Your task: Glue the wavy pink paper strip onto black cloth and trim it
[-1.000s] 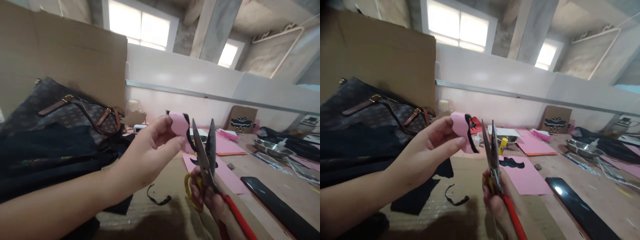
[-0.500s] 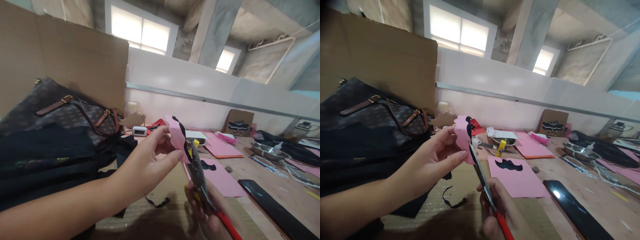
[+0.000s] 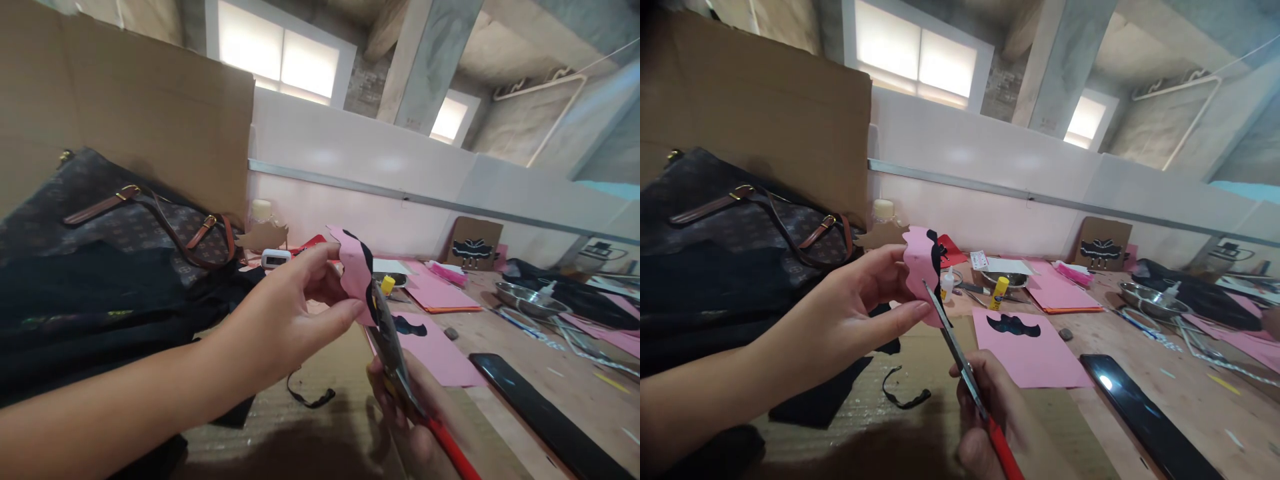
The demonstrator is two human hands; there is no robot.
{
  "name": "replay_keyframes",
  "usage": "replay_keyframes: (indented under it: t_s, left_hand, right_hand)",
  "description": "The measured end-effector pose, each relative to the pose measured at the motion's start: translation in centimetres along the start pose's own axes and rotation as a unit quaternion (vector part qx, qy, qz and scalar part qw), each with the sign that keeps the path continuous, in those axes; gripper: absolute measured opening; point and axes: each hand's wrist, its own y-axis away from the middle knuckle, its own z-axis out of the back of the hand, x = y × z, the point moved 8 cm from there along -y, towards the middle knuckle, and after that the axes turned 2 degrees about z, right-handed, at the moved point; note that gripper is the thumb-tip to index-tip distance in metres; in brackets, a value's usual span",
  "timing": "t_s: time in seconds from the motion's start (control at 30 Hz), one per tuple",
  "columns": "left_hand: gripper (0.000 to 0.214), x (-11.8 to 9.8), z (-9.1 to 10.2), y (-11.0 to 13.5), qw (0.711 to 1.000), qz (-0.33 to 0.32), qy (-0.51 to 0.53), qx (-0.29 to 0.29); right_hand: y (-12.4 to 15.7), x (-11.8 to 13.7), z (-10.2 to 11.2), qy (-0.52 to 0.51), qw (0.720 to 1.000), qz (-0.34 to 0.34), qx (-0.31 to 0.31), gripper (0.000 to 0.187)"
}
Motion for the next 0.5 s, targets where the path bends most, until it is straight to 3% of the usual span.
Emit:
replay_keyframes:
  t_s: [0.17,0.3,0.4,0.5]
  left_hand:
    - [0.017,-0.9,0.1,0.2,0.998,-0.03,-0.047,0.021]
    - [0.013,-1.0,0.3,0.4,0.996,-0.033,-0.083,0.031]
    - [0.011,-1.0,0.4,0.4,0.994,-0.028,-0.101,0.03]
    - [0.014,-1.2,0.4,0.4,0.994,-0.034,-0.098,0.031]
  right_hand:
    - [1.2,4.6,-1.1,0.033,0.994,0.057,-0.09,0.059]
    - [1.6,6.7,-2.3,0.059,0.994,0.057,-0.075,0.05]
    - [1.6,7.6,-1.8,0.067,0.988,0.093,-0.103,0.049]
    - [1.5,7.5,-1.7,0.104,0.987,0.087,-0.082,0.05]
